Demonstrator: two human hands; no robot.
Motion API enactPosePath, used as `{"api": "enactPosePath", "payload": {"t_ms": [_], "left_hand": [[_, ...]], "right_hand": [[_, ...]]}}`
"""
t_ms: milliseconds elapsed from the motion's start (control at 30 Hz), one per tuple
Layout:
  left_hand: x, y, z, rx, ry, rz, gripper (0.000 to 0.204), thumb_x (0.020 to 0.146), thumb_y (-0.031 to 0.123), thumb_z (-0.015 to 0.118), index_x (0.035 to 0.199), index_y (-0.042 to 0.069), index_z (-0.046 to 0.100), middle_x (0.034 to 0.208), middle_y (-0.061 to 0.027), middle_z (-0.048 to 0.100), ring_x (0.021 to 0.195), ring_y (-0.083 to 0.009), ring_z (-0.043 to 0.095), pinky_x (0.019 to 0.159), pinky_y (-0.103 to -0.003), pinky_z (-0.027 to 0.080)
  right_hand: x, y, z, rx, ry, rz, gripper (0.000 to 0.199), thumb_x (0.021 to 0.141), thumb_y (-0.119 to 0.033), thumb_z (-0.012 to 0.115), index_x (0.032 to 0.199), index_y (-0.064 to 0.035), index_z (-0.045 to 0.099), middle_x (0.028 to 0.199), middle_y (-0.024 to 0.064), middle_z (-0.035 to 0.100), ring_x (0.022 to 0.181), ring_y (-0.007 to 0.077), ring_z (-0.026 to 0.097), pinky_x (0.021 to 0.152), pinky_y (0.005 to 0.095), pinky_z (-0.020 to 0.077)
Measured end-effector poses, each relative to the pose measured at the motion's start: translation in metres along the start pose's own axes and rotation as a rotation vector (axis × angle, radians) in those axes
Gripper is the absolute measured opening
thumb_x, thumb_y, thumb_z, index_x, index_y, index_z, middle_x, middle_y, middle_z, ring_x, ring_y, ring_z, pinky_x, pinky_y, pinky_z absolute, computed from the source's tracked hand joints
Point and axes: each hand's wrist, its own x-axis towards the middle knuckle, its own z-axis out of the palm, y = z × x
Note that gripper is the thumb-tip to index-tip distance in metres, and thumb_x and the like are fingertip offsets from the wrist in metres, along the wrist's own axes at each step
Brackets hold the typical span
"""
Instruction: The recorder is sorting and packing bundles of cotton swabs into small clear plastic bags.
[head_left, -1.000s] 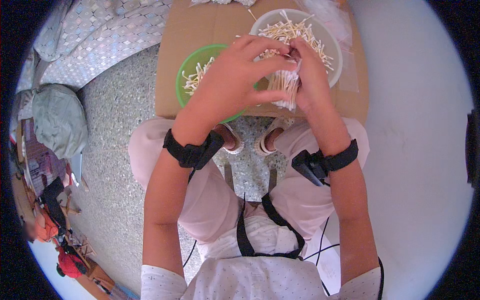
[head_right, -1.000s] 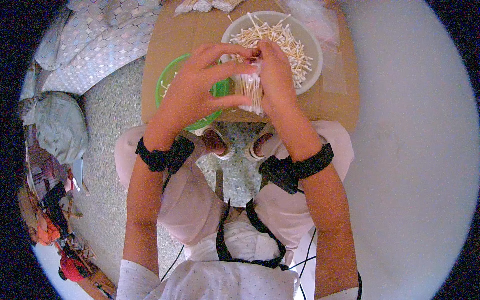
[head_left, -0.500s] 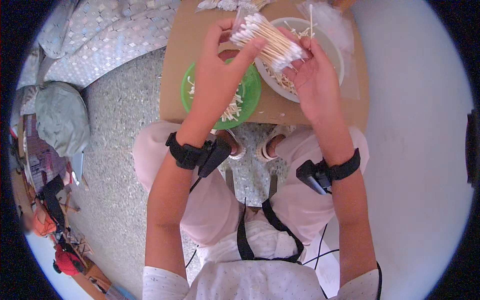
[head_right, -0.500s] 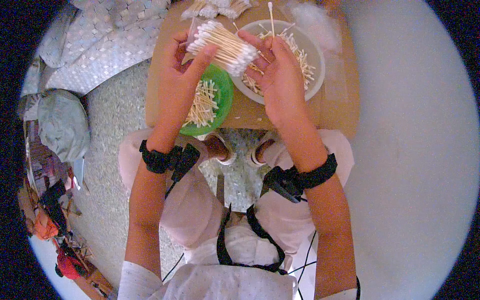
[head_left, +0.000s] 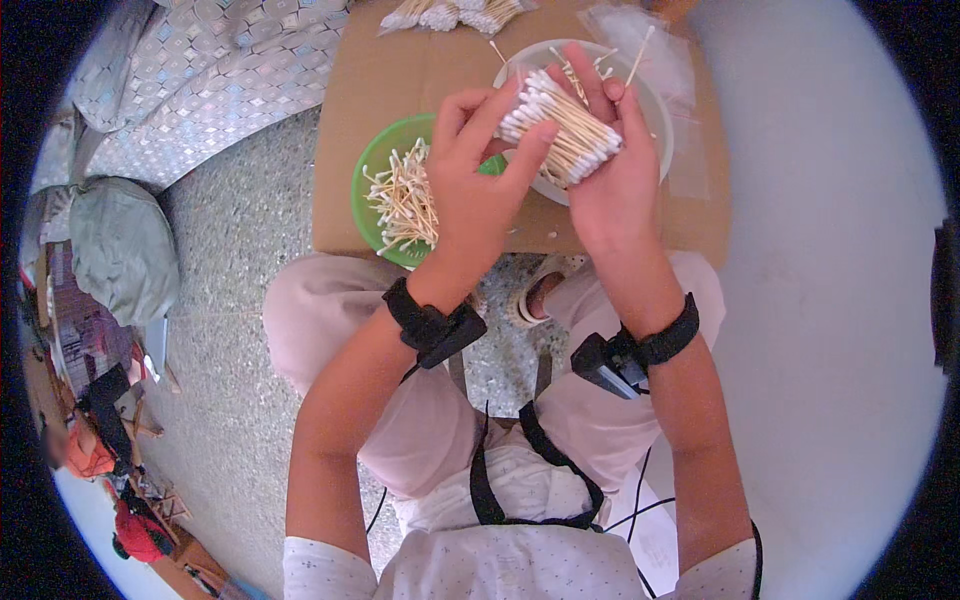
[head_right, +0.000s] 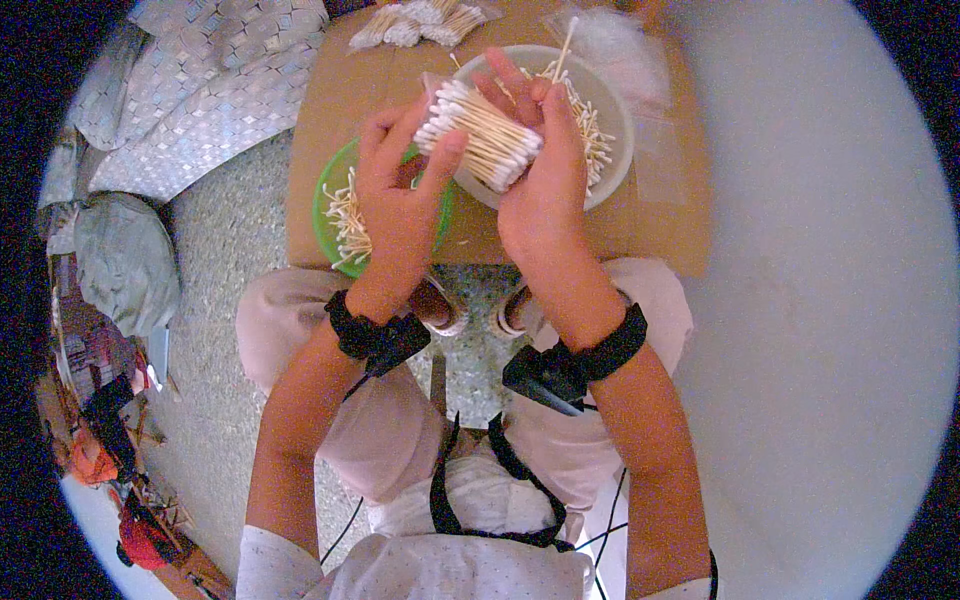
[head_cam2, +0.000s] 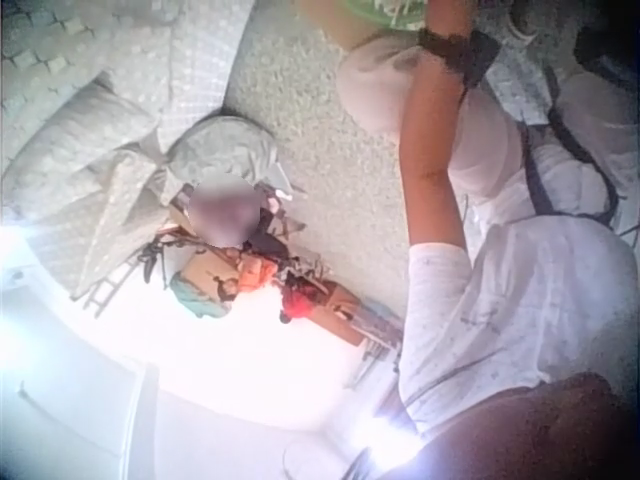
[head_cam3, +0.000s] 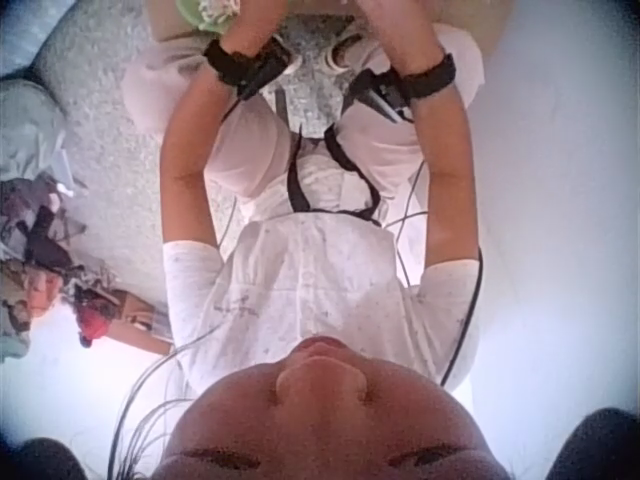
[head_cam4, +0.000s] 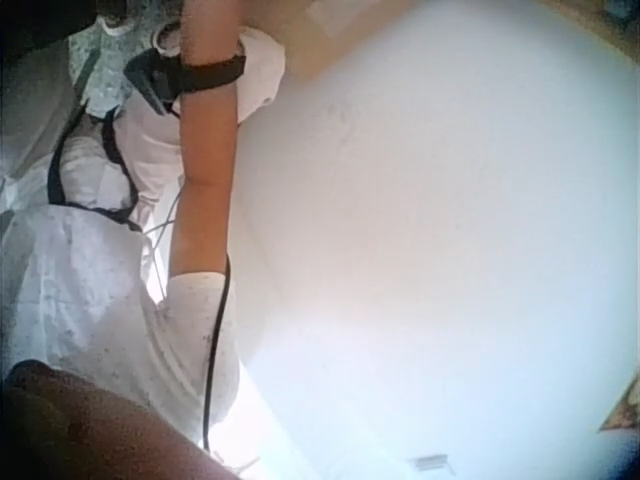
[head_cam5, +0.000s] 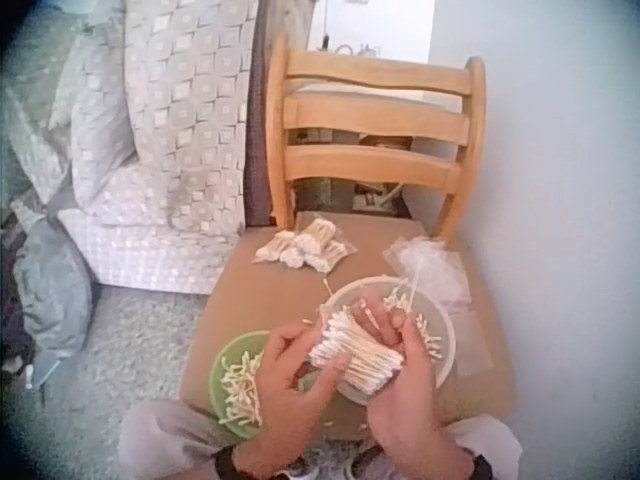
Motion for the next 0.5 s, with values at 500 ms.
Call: {"api": "enactPosePath", "payload": {"t_ms": [500], "left_hand": [[-0.004,-0.009,-0.010,0.262,-0.105,0.394,0.040,0.089,0.016,0.063,0.126,0.003,0.059,0.110,-0.0132,0.053,0.100,-0.0258,0.053,0.087,-0.033,0.044]], "right_hand": [[0.009,-0.009,-0.012,0.096,-0.065,0.095,0.026,0.102,-0.032,0.038,0.093,-0.0116,0.051,0.129,0.0164,0.058,0.117,0.0318,0.055,0.097,0.0478,0.0473]]}}
